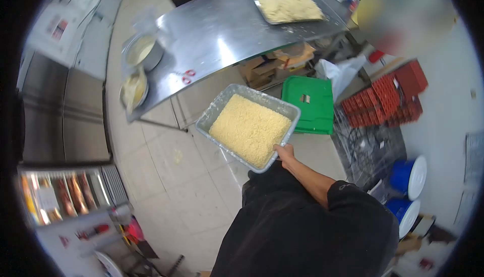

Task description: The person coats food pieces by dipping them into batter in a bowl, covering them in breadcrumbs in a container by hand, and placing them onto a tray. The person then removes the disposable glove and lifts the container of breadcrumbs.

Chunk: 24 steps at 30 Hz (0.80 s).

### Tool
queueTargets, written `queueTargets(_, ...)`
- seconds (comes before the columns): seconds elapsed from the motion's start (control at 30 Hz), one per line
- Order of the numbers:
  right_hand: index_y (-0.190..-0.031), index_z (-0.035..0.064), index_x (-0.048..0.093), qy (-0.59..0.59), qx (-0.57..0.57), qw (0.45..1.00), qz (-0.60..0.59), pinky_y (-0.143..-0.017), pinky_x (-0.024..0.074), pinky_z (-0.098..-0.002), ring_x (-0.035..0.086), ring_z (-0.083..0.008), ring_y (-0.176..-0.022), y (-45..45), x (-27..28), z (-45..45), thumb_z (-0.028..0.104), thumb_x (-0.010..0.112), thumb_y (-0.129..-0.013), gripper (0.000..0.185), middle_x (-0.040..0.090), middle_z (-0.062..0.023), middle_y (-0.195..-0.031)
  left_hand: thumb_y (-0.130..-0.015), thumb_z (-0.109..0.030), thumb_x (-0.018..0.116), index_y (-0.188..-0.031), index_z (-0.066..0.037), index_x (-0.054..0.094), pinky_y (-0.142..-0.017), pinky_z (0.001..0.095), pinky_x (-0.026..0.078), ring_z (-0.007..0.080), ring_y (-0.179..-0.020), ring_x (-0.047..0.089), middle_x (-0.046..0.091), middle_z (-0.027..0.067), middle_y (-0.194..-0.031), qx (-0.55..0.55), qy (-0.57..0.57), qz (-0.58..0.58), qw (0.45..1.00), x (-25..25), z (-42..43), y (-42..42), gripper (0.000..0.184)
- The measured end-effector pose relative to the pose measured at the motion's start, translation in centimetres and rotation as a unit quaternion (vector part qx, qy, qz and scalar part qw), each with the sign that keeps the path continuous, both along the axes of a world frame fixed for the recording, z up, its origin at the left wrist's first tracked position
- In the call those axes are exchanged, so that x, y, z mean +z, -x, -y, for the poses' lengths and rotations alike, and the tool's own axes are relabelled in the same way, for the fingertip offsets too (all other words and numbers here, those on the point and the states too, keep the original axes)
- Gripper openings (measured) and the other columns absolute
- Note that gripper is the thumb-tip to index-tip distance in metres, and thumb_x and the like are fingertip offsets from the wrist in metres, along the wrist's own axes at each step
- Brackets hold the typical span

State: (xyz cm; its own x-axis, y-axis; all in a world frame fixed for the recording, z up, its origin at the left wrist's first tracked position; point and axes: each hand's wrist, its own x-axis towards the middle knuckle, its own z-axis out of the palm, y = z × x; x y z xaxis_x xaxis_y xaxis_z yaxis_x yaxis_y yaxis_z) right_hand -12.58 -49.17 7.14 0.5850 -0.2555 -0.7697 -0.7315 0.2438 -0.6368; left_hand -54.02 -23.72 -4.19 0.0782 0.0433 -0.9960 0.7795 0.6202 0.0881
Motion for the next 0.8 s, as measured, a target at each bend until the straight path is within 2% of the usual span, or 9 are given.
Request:
queueTargets(0.13, -0.101, -0.0012, 0.059, 0.015, -0.117, 0.993, 0.018, -0.067, 0.0534, -0.0412, 0.063, -0.0237, -0.08, -0.9, 2.5, 3.0, 0.006, 0.062, -0.072, 0.031, 0.063, -0.0123, -0.091, -0.095, -0.036, 0.041, -0.137, -0.008, 0.037, -0.086, 0.0413, 0.048, 0.0301, -0.103, 0.059, 0.055, 0.0143, -0.124, -0.114, 0.004, 0.03, 0.993, -0.3, -5.6, -7.7, 0.051)
queueTargets(0.27, -0.096, -0.0024, 0.06, 0.031, -0.231, 0.972, 0.044, -0.06, 0.0523, -0.0347, 0.064, -0.0227, -0.072, -3.4, 3.0, 6.4, 0.004, 0.062, -0.072, 0.025, 0.063, -0.0106, -0.087, -0.095, -0.038, 0.042, -0.137, -0.009, 0.038, -0.086, 0.0412, 0.047, 0.0299, -0.102, 0.059, 0.055, 0.0145, -0.124, -0.197, -0.044, 0.111, 0.973, 0.7, -11.0, -21.4, 0.051)
queueTargets(0.3, -0.088, -0.0036, 0.062, 0.033, -0.258, 0.964, 0.059, -0.06, 0.0511, -0.0356, 0.064, -0.0229, -0.071, -4.0, 1.4, 7.4, 0.007, 0.064, -0.069, 0.022, 0.065, -0.0115, -0.081, -0.095, -0.038, 0.042, -0.136, -0.01, 0.039, -0.086, 0.0412, 0.047, 0.0298, -0.102, 0.059, 0.055, 0.0145, -0.124, -0.22, -0.077, 0.143, 0.962, 2.0, -12.0, -26.3, 0.051)
queueTargets(0.4, -0.081, -0.0052, 0.064, 0.152, -0.257, 0.953, 0.039, -0.062, 0.0493, -0.0374, 0.064, -0.0249, -0.069, -6.3, -1.2, 10.6, 0.013, 0.066, -0.066, 0.023, 0.066, -0.0141, -0.076, -0.096, -0.037, 0.041, -0.137, -0.011, 0.038, -0.084, 0.0393, 0.049, 0.0285, -0.104, 0.06, 0.055, 0.0133, -0.126, -0.303, -0.164, 0.224, 0.912, 11.2, -10.7, -40.5, 0.049)
queueTargets(0.5, -0.078, -0.006, 0.064, 0.185, -0.281, 0.942, 0.008, -0.064, 0.0478, -0.0387, 0.065, -0.0274, -0.069, -9.4, 0.0, 13.5, 0.018, 0.067, -0.065, 0.028, 0.066, -0.0173, -0.074, -0.095, -0.037, 0.044, -0.136, -0.012, 0.039, -0.083, 0.0383, 0.05, 0.0267, -0.103, 0.061, 0.057, 0.0109, -0.123, -0.38, -0.191, 0.285, 0.859, 17.3, -7.0, -51.5, 0.048)
queueTargets(0.6, -0.078, -0.0043, 0.064, 0.197, -0.302, 0.933, 0.004, -0.063, 0.0479, -0.0385, 0.065, -0.0286, -0.069, -10.6, -3.3, 15.5, 0.02, 0.066, -0.065, 0.028, 0.066, -0.0181, -0.072, -0.095, -0.038, 0.045, -0.136, -0.01, 0.039, -0.083, 0.0392, 0.05, 0.027, -0.103, 0.061, 0.057, 0.0115, -0.124, -0.466, -0.179, 0.284, 0.819, 19.3, -3.0, -59.7, 0.049)
queueTargets(0.73, -0.08, -0.0019, 0.065, 0.179, -0.333, 0.926, -0.018, -0.062, 0.0473, -0.0382, 0.064, -0.0284, -0.067, -9.2, -8.4, 18.5, 0.02, 0.065, -0.066, 0.026, 0.065, -0.0166, -0.07, -0.095, -0.025, 0.044, -0.132, -0.004, 0.044, -0.083, 0.0394, 0.049, 0.0274, -0.107, 0.058, 0.056, 0.013, -0.124, -0.59, -0.204, 0.354, 0.697, 20.4, 6.1, -69.5, 0.042)
queueTargets(0.77, -0.08, -0.0016, 0.065, 0.168, -0.348, 0.922, -0.009, -0.062, 0.0471, -0.0381, 0.064, -0.0279, -0.067, -8.6, -9.0, 19.0, 0.019, 0.065, -0.066, 0.025, 0.065, -0.016, -0.07, -0.093, -0.018, 0.048, -0.129, -0.002, 0.047, -0.083, 0.0381, 0.049, 0.027, -0.11, 0.056, 0.055, 0.0127, -0.125, -0.602, -0.223, 0.39, 0.66, 20.1, 8.2, -71.8, 0.039)
queueTargets(0.8, -0.081, -0.0013, 0.065, 0.158, -0.364, 0.918, -0.002, -0.062, 0.047, -0.0379, 0.064, -0.0274, -0.067, -8.0, -9.6, 19.0, 0.019, 0.064, -0.066, 0.025, 0.064, -0.0155, -0.07, -0.093, -0.016, 0.049, -0.128, -0.001, 0.048, -0.083, 0.0377, 0.048, 0.0266, -0.11, 0.056, 0.055, 0.0127, -0.125, -0.648, -0.245, 0.437, 0.574, 20.3, 10.5, -74.4, 0.038)
